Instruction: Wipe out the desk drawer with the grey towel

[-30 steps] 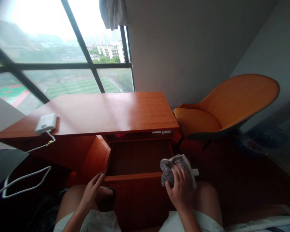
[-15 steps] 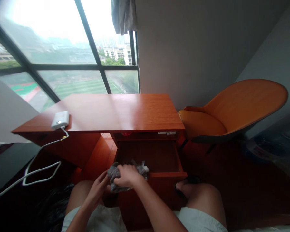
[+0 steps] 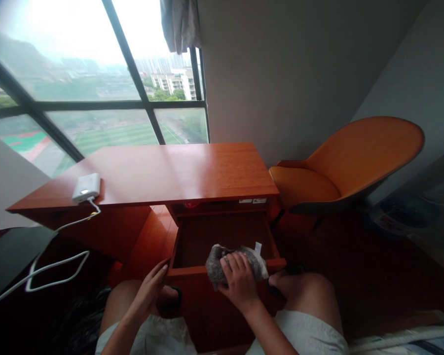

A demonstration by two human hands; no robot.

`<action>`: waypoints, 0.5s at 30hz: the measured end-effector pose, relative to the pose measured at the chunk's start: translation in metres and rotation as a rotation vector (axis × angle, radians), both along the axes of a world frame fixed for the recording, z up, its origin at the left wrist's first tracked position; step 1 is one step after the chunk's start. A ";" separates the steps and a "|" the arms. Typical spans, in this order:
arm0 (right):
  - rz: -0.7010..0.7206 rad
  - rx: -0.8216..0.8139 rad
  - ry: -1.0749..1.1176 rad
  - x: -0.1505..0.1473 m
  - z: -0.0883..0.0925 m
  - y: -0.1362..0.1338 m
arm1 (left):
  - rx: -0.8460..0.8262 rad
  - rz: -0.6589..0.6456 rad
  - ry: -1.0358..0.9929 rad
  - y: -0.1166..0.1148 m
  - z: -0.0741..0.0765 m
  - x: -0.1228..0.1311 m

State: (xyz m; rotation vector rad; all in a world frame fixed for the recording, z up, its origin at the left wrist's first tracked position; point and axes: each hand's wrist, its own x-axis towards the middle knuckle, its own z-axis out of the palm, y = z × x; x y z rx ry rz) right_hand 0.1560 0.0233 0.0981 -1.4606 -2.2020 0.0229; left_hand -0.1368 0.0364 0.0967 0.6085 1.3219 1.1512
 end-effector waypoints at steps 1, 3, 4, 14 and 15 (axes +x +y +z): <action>-0.048 0.029 -0.012 0.016 -0.004 -0.003 | -0.004 -0.006 -0.010 0.000 0.000 0.000; -0.167 0.108 -0.025 0.041 -0.012 -0.008 | -0.006 0.001 -0.029 0.000 0.001 0.000; -0.234 0.144 -0.021 0.050 -0.015 -0.011 | -0.006 0.008 -0.036 0.000 0.002 0.000; -0.944 0.258 0.348 0.041 -0.009 0.008 | -0.005 0.089 -0.005 0.004 -0.003 0.005; -1.001 0.265 0.405 0.045 -0.009 0.013 | -0.007 0.089 0.000 0.004 -0.003 0.005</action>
